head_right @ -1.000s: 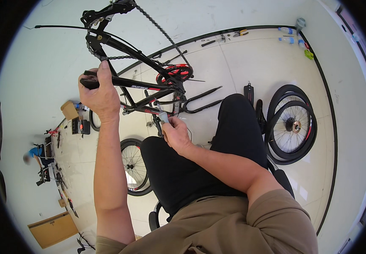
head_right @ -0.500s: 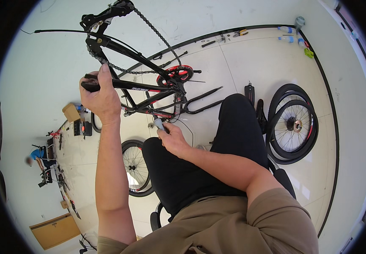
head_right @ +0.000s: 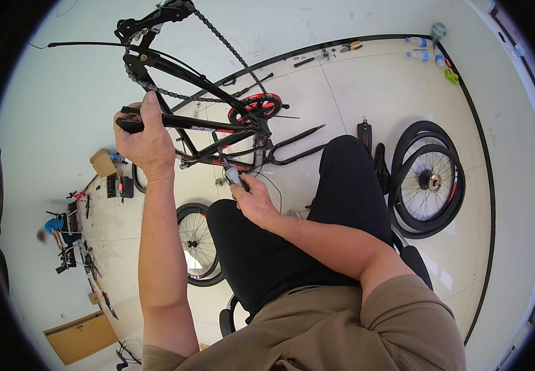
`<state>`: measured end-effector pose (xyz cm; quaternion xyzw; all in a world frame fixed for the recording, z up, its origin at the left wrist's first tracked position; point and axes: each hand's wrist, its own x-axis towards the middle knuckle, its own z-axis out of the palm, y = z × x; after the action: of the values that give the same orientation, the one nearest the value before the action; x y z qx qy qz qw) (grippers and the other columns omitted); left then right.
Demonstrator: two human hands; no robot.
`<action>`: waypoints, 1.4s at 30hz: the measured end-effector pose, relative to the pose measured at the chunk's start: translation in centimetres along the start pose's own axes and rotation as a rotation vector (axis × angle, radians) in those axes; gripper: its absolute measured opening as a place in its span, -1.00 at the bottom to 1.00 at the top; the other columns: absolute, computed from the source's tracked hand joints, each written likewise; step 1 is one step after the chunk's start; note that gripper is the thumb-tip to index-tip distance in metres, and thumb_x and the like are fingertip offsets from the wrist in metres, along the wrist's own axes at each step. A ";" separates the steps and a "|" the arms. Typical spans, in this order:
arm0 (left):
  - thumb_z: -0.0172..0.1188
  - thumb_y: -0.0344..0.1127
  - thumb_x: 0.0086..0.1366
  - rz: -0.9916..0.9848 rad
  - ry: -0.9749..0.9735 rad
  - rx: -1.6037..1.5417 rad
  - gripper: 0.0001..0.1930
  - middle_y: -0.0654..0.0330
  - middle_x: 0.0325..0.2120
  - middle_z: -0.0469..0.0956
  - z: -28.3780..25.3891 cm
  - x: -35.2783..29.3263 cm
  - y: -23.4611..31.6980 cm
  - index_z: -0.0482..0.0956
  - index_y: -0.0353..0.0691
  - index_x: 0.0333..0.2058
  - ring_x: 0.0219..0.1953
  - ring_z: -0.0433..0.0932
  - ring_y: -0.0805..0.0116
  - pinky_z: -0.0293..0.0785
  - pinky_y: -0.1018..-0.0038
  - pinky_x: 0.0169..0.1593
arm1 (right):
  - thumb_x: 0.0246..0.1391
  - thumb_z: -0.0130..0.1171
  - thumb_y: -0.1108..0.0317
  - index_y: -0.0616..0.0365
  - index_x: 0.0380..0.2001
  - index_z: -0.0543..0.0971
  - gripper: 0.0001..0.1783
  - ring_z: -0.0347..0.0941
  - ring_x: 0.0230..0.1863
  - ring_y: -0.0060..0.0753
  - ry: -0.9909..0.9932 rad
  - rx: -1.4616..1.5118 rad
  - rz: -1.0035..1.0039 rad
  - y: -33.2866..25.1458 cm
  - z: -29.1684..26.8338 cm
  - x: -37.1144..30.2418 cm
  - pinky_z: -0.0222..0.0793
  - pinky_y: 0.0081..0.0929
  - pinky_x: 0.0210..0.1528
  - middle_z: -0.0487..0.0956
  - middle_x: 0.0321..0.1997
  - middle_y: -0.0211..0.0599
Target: The person works on a bicycle frame mounted upside down, using a screwdriver to adjust the rear derailleur and chain. They manipulate the chain around the gears and crankset while seated, occasionally repositioning the frame to access different components.
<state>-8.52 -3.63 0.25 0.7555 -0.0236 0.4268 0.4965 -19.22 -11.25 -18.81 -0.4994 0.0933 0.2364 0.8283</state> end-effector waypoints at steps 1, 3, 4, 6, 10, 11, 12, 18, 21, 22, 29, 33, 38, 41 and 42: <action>0.44 -0.23 0.11 -0.002 0.002 0.013 -0.67 0.31 -0.57 0.47 0.0 0.0 0.0 0.47 -0.31 -0.42 -0.54 0.39 0.61 0.36 0.66 -0.41 | 0.20 0.07 0.31 0.25 -0.15 0.50 -0.75 0.32 -0.60 -0.66 -0.002 0.004 0.003 -0.1 0.0 -0.1 0.21 -0.64 -0.67 0.45 -0.48 -0.43; 0.44 -0.23 0.11 -0.006 0.004 0.036 -0.67 0.31 -0.57 0.47 -0.1 0.0 0.1 0.47 -0.31 -0.42 -0.53 0.39 0.61 0.36 0.66 -0.40 | 0.20 0.07 0.31 0.25 -0.15 0.49 -0.75 0.32 -0.59 -0.66 0.002 0.003 0.002 0.0 0.0 -0.1 0.21 -0.63 -0.66 0.45 -0.47 -0.43; 0.42 -0.22 0.12 -0.015 0.000 0.044 -0.67 0.31 -0.55 0.47 -0.1 -0.1 0.2 0.46 -0.31 -0.42 -0.51 0.38 0.59 0.36 0.64 -0.38 | 0.20 0.07 0.31 0.25 -0.15 0.49 -0.75 0.33 -0.59 -0.66 0.004 0.003 0.001 0.0 0.0 0.0 0.21 -0.63 -0.66 0.45 -0.47 -0.43; 0.39 -0.22 0.15 -0.031 -0.007 0.059 -0.68 0.30 -0.52 0.48 -0.1 -0.1 0.4 0.46 -0.32 -0.43 -0.46 0.37 0.56 0.34 0.61 -0.32 | 0.20 0.07 0.31 0.25 -0.15 0.49 -0.75 0.33 -0.59 -0.66 0.002 0.013 0.000 0.0 0.0 0.0 0.21 -0.63 -0.66 0.45 -0.47 -0.43; 0.43 -0.22 0.11 0.004 0.001 0.036 -0.67 0.32 -0.56 0.47 -0.2 0.2 -0.3 0.46 -0.31 -0.42 -0.52 0.39 0.61 0.37 0.67 -0.40 | 0.16 0.09 0.29 0.28 -0.26 0.51 -0.76 0.33 -0.58 -0.62 0.058 0.077 -0.019 -0.4 0.3 -0.3 0.25 -0.55 -0.52 0.44 -0.53 -0.44; 0.43 -0.23 0.11 0.006 0.001 0.041 -0.67 0.32 -0.56 0.47 -0.2 0.2 -0.3 0.46 -0.31 -0.42 -0.52 0.39 0.62 0.37 0.67 -0.40 | 0.16 0.09 0.29 0.28 -0.26 0.51 -0.76 0.33 -0.58 -0.62 0.057 0.081 -0.021 -0.6 0.3 -0.4 0.25 -0.55 -0.53 0.44 -0.53 -0.44; 0.43 -0.23 0.11 0.008 0.001 0.045 -0.67 0.32 -0.56 0.47 -0.2 0.2 -0.3 0.46 -0.31 -0.42 -0.52 0.39 0.62 0.37 0.67 -0.40 | 0.16 0.09 0.29 0.28 -0.26 0.51 -0.76 0.33 -0.58 -0.62 0.056 0.085 -0.024 -1.0 0.3 -0.5 0.25 -0.55 -0.53 0.44 -0.53 -0.45; 0.43 -0.24 0.11 0.005 0.002 0.042 -0.68 0.33 -0.58 0.45 -0.1 0.2 -0.2 0.46 -0.31 -0.43 -0.53 0.38 0.62 0.36 0.67 -0.40 | 0.20 0.07 0.30 0.22 -0.15 0.50 -0.76 0.32 -0.57 -0.67 0.000 0.026 0.003 -0.3 0.0 -0.1 0.22 -0.65 -0.65 0.45 -0.45 -0.44; 0.43 -0.24 0.12 0.011 0.001 0.032 -0.68 0.33 -0.58 0.45 -0.1 0.2 -0.3 0.45 -0.31 -0.43 -0.54 0.38 0.62 0.35 0.67 -0.40 | 0.20 0.07 0.30 0.22 -0.15 0.50 -0.76 0.32 -0.56 -0.68 -0.008 -0.012 0.015 -0.4 0.0 -0.1 0.22 -0.65 -0.65 0.45 -0.44 -0.44; 0.43 -0.24 0.12 0.009 -0.001 0.027 -0.67 0.33 -0.57 0.45 -0.1 0.2 -0.3 0.45 -0.31 -0.43 -0.54 0.38 0.62 0.35 0.68 -0.40 | 0.20 0.06 0.30 0.22 -0.14 0.50 -0.76 0.32 -0.56 -0.68 -0.011 -0.023 0.018 -0.4 0.0 -0.1 0.22 -0.65 -0.65 0.45 -0.44 -0.44; 0.42 -0.23 0.12 0.014 0.001 0.036 -0.67 0.33 -0.58 0.45 -0.2 0.2 -0.2 0.45 -0.30 -0.43 -0.54 0.38 0.63 0.35 0.68 -0.41 | 0.21 0.06 0.29 0.23 -0.16 0.50 -0.76 0.33 -0.57 -0.67 0.018 0.033 -0.034 -0.2 0.2 -0.4 0.23 -0.64 -0.64 0.45 -0.44 -0.43; 0.42 -0.23 0.12 0.017 0.009 0.043 -0.67 0.33 -0.58 0.45 -0.2 0.2 -0.4 0.46 -0.30 -0.43 -0.54 0.37 0.63 0.34 0.68 -0.41 | 0.19 0.07 0.29 0.25 -0.26 0.50 -0.79 0.32 -0.59 -0.63 -0.013 -0.036 0.049 -1.6 0.6 -0.6 0.25 -0.56 -0.56 0.43 -0.52 -0.44; 0.42 -0.24 0.12 0.010 0.002 0.046 -0.68 0.33 -0.58 0.46 0.0 0.2 -0.1 0.45 -0.29 -0.44 -0.54 0.38 0.63 0.34 0.68 -0.42 | 0.18 0.09 0.30 0.25 -0.31 0.51 -0.79 0.30 -0.60 -0.62 0.003 -0.057 0.017 0.3 0.5 -0.6 0.25 -0.54 -0.52 0.41 -0.57 -0.48; 0.43 -0.25 0.12 0.012 0.005 0.026 -0.68 0.33 -0.58 0.46 0.0 0.1 0.0 0.45 -0.29 -0.44 -0.54 0.38 0.63 0.34 0.67 -0.42 | 0.19 0.10 0.29 0.26 -0.29 0.51 -0.78 0.29 -0.59 -0.64 0.026 0.024 -0.043 1.4 0.4 -0.5 0.24 -0.56 -0.52 0.41 -0.56 -0.49; 0.43 -0.25 0.12 0.013 0.008 0.014 -0.68 0.33 -0.57 0.46 0.0 0.1 0.0 0.45 -0.29 -0.44 -0.54 0.38 0.63 0.34 0.67 -0.42 | 0.19 0.10 0.29 0.26 -0.28 0.51 -0.78 0.29 -0.59 -0.65 0.027 0.037 -0.058 1.2 0.4 -0.5 0.24 -0.56 -0.52 0.41 -0.56 -0.50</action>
<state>-8.43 -3.54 0.33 0.7572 -0.0235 0.4330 0.4886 -20.24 -10.53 -19.35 -0.4895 0.0946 0.2038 0.8425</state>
